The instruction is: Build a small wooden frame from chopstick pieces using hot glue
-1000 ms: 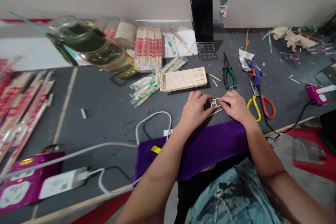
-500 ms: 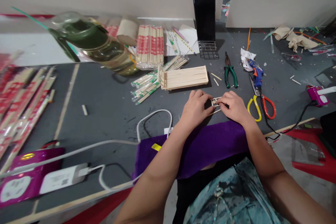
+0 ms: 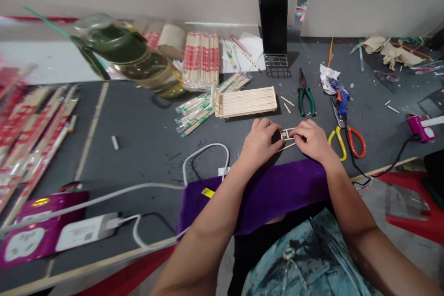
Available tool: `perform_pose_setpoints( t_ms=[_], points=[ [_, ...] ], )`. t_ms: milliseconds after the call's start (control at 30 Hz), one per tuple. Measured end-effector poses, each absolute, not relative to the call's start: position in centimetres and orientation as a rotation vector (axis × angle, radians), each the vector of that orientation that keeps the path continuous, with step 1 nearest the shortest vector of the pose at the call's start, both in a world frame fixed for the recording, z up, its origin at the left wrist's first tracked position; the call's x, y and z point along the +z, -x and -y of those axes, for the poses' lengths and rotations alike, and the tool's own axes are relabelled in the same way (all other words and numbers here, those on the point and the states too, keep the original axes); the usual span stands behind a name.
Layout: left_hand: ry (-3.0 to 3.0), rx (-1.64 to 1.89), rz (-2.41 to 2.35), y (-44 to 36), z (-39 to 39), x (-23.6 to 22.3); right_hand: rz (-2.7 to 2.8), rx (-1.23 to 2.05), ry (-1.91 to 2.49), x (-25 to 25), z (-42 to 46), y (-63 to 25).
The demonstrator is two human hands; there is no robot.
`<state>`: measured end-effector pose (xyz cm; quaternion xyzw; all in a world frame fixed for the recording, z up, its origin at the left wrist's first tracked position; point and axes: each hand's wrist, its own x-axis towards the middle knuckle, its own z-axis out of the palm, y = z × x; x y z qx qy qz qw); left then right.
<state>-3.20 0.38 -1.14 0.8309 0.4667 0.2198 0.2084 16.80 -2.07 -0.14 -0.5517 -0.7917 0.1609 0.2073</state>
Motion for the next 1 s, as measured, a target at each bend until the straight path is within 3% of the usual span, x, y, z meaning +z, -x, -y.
perform_pose_setpoints(
  t_ms=[400, 733, 867, 1000],
  points=[
    [-2.296, 0.627, -1.295, 3.2, -0.5, -0.8, 2.177, 0.453, 1.516, -0.1, 2.1, -16.9],
    [-2.071, 1.400, -1.266, 2.9, -0.1, 1.7, 1.603, 0.392, 1.399, 1.2, 2.5, -18.1],
    [-1.571, 1.573, -1.176, 0.6, 2.1, 4.5, 1.410, 0.233, 1.510, 3.3, 5.2, -18.7],
    [-0.971, 1.567, -0.761, -3.5, 5.9, 6.1, 1.541, -0.049, 1.355, 4.6, 10.7, -17.4]
  ],
)
